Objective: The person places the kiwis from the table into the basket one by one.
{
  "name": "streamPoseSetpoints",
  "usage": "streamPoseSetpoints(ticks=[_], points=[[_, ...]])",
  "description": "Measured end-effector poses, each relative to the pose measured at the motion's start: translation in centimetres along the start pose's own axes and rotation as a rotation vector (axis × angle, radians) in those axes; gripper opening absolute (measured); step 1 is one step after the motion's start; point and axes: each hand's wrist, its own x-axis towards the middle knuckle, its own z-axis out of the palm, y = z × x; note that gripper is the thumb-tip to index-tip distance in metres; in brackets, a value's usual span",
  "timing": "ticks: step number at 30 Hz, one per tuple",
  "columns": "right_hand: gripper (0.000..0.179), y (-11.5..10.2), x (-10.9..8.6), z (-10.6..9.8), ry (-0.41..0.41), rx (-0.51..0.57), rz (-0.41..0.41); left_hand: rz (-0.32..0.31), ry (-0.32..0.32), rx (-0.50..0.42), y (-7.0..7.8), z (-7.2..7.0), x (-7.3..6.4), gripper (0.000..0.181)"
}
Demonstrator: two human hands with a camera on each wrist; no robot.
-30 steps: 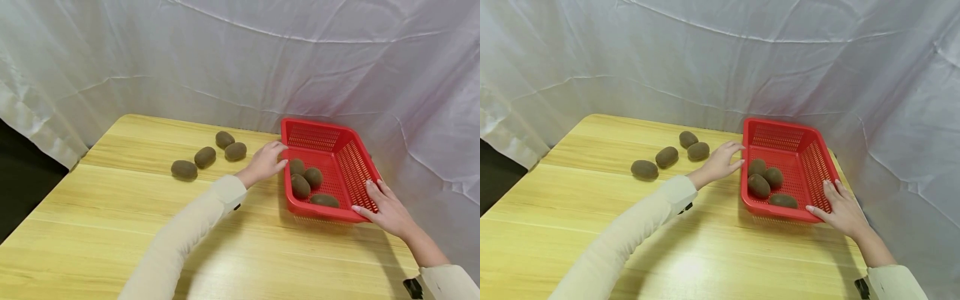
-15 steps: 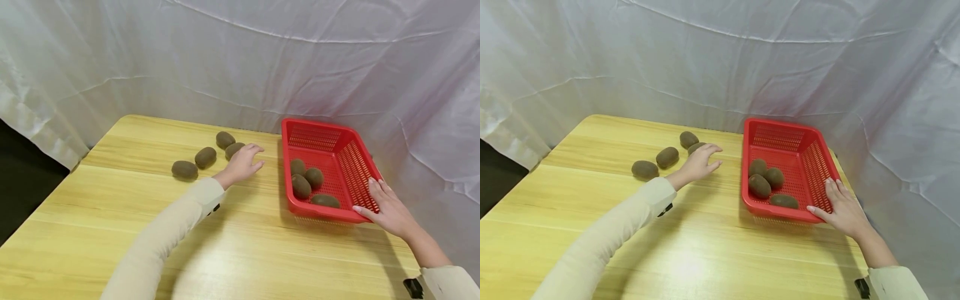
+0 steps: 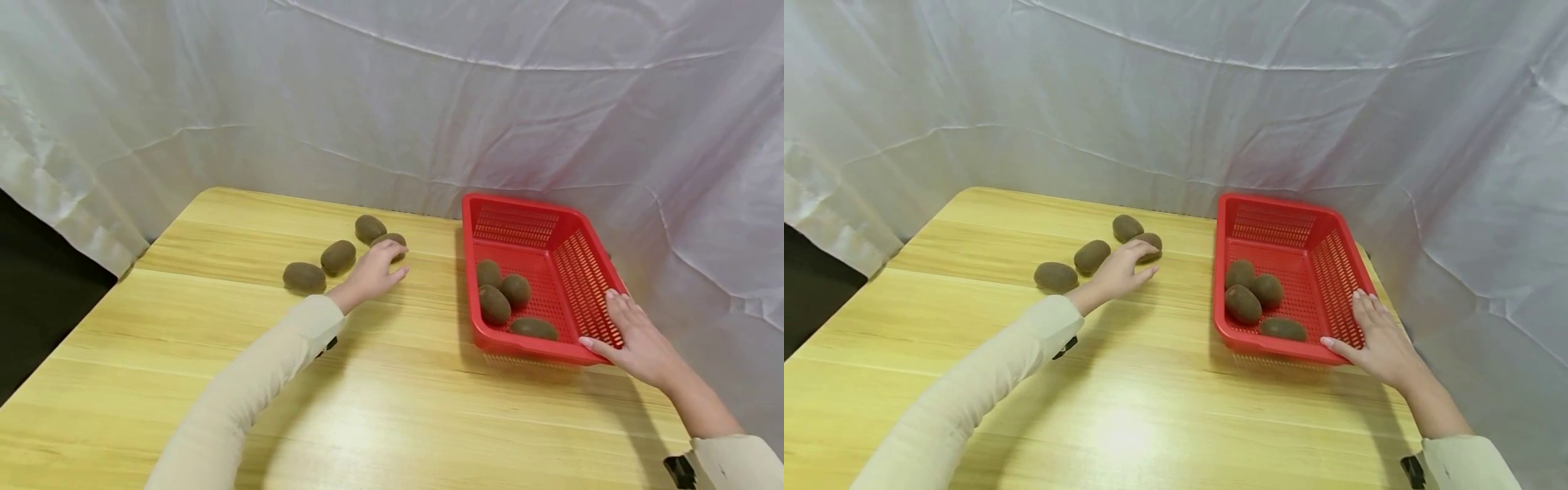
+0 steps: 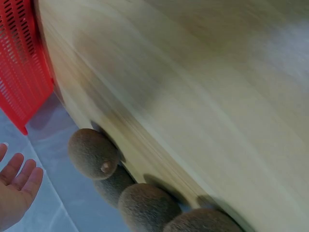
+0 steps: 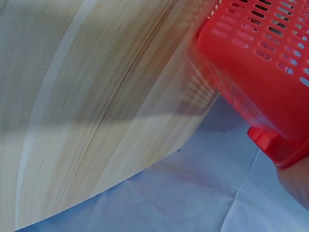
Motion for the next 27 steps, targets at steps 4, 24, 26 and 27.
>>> streamPoseSetpoints(ticks=[4, 24, 26, 27], points=[[0.090, 0.0, -0.2, 0.2, 0.012, -0.002, -0.013, 0.009, -0.015, 0.005, -0.4, -0.5, -0.5, 0.039], [0.089, 0.1, 0.0, 0.1, 0.004, -0.015, 0.002, 0.091, -0.003, 0.045, -4.4, -3.0, -4.9, 0.041], [0.089, 0.1, 0.0, 0.0, 0.003, -0.016, 0.003, 0.083, 0.002, 0.042, -4.8, -3.3, -5.3, 0.042], [0.089, 0.1, 0.0, 0.0, 0.002, -0.017, 0.004, 0.081, 0.004, 0.038, -5.0, -3.4, -5.4, 0.043]])
